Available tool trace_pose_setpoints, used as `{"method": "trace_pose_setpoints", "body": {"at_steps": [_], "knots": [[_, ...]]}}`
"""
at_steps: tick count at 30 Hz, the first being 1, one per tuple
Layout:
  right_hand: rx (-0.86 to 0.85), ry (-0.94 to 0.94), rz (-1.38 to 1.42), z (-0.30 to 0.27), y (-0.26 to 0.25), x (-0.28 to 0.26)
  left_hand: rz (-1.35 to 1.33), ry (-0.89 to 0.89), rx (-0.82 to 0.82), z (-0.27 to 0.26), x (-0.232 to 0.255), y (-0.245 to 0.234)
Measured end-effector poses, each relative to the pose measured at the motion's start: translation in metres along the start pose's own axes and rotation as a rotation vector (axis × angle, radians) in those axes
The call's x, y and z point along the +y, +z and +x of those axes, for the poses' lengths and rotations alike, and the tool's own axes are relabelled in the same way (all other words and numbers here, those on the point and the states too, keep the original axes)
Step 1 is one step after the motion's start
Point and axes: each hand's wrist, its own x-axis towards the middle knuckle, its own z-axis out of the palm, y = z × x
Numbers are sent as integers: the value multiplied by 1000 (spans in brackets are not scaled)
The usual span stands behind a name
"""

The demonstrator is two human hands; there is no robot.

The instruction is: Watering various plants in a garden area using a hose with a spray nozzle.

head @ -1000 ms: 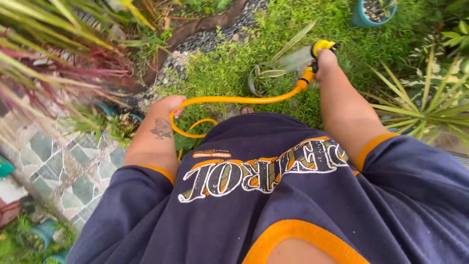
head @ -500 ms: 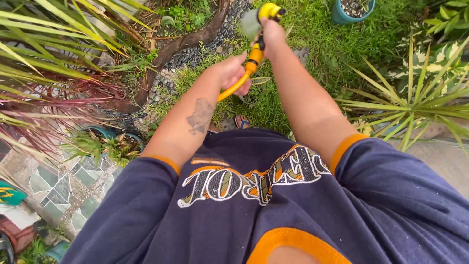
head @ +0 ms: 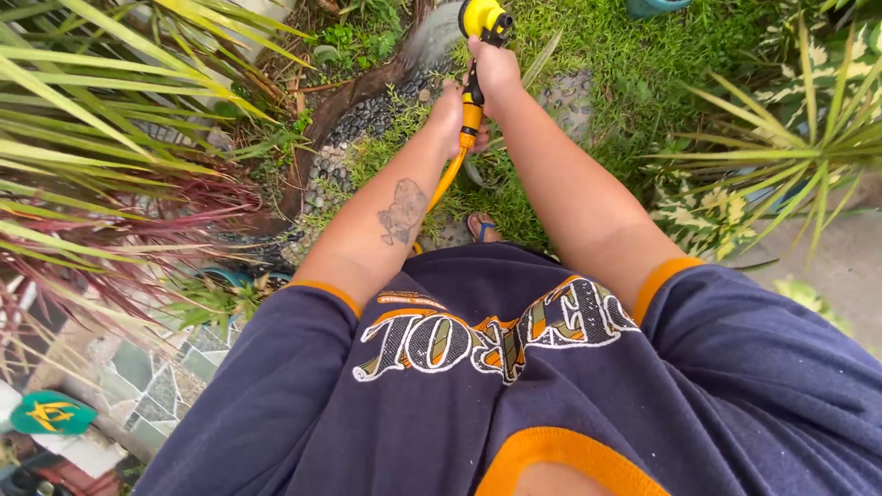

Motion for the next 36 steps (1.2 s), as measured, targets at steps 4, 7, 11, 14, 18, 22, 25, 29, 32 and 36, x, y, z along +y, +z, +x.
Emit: {"method": "trace_pose_setpoints", "body": {"at_steps": [4, 7, 11, 14, 18, 22, 25, 29, 32, 36], "knots": [[38, 4, -5, -16, 26, 32, 119, 20, 44, -6, -10, -38], [82, 19, -6, -29, 36, 58, 193, -82, 79, -32, -17, -54], [165, 4, 22, -51, 19, 95, 333, -132, 33, -33, -51, -67], [259, -10, 74, -62, -19, 117, 355, -176, -105, -37, -85, -56], [456, -17, 131, -99, -92, 125, 402, -265, -355, -45, -136, -25], [642, -71, 221, -146, -151, 133, 602, -465, -526, -57, -176, -18], [725, -137, 321, -165, -170, 142, 683, -461, -608, -40, -199, -26], [577, 15, 316, -176, -157, 152, 667, -715, -604, -76, -191, -34], [523, 24, 274, -170, -147, 152, 669, -724, -558, -79, -193, -45], [543, 18, 225, -169, -134, 152, 567, -731, -570, -80, -185, -68]]}}
